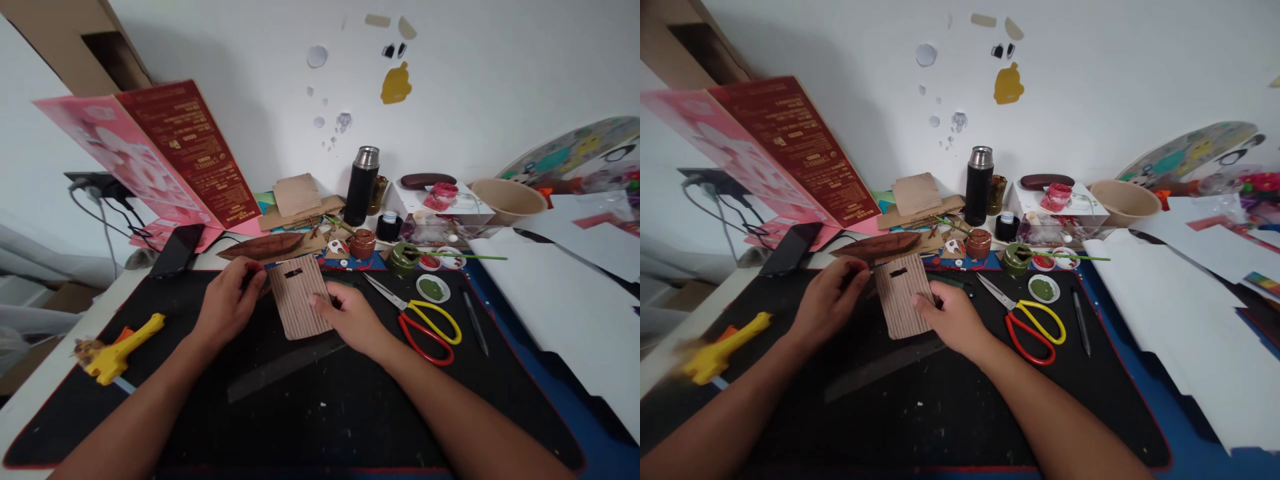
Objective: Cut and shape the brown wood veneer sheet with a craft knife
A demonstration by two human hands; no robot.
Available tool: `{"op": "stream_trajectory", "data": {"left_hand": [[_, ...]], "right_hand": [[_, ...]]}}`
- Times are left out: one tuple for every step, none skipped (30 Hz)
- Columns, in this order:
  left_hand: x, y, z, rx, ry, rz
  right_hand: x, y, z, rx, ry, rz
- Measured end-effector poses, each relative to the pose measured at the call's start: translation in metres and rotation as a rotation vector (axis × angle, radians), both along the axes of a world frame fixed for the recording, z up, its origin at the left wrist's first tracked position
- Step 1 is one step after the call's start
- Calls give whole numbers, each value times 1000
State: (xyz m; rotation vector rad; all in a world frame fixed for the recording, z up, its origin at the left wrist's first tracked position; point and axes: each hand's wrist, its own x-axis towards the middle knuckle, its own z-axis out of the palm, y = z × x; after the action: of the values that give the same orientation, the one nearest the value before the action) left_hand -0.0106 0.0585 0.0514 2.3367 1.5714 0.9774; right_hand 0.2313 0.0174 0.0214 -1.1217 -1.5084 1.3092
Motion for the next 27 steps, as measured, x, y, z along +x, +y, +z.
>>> {"op": "stream_trajectory", "data": {"left_hand": [[-3, 1, 2, -19, 19, -4], [-5, 2, 3, -41, 45, -16], [-8, 3, 3, -66, 73, -34], [-9, 4, 3, -91, 101, -54], [-11, 6, 2, -110, 126, -75], [-12, 7, 1, -125, 145, -97], [-13, 8, -1, -137, 156, -119], [-14, 9, -3, -149, 157, -134], [-14, 10, -5, -160, 146, -140], [-15, 11, -7, -170, 124, -135], [-15, 11, -9, -176, 92, -116], [-14, 11, -10, -177, 47, -90], [-14, 11, -10, -178, -9, -66], [-12, 11, -9, -184, -72, -51], [-11, 10, -9, -202, -142, -48], [-9, 9, -8, -236, -218, -55], [-7, 8, -7, -284, -295, -73], [-5, 7, -7, -344, -367, -101], [-2, 6, -6, -407, -430, -136], [0, 5, -6, -465, -482, -175], [2, 4, -7, -506, -517, -209], [4, 2, -7, -513, -531, -221], [6, 1, -6, -479, -523, -203], [8, -1, -6, -403, -492, -164], [10, -3, -5, -293, -443, -117], [12, -6, -3, -163, -379, -73], [14, -8, -1, -34, -312, -56]], "right_hand": [[0, 1, 0, 2, 11, -3], [1, 1, 0, 4, 22, -5], [1, 2, -1, 2, 36, -5], [1, 2, -1, -4, 52, -2], [1, 2, -1, -13, 67, 0], [1, 3, -2, -22, 77, 0], [1, 3, -2, -32, 80, 1], [1, 3, -3, -39, 77, 1], [2, 3, -3, -42, 70, -1], [2, 3, -4, -44, 63, -1], [2, 3, -4, -44, 60, -1], [2, 3, -4, -42, 59, 0], [2, 2, -4, -40, 60, 1], [2, 2, -4, -39, 63, 5], [2, 2, -3, -38, 67, 9], [2, 2, -2, -38, 72, 16], [2, 2, -2, -40, 77, 22], [2, 2, -1, -43, 81, 30], [2, 2, 0, -46, 84, 38], [2, 2, 1, -49, 86, 42], [2, 2, 1, -54, 88, 45], [2, 1, 2, -59, 91, 46], [1, 1, 2, -67, 96, 46], [1, 1, 2, -76, 100, 47], [0, 0, 2, -80, 97, 45], [0, 0, 2, -76, 80, 41], [-1, -1, 2, -63, 50, 36]]}}
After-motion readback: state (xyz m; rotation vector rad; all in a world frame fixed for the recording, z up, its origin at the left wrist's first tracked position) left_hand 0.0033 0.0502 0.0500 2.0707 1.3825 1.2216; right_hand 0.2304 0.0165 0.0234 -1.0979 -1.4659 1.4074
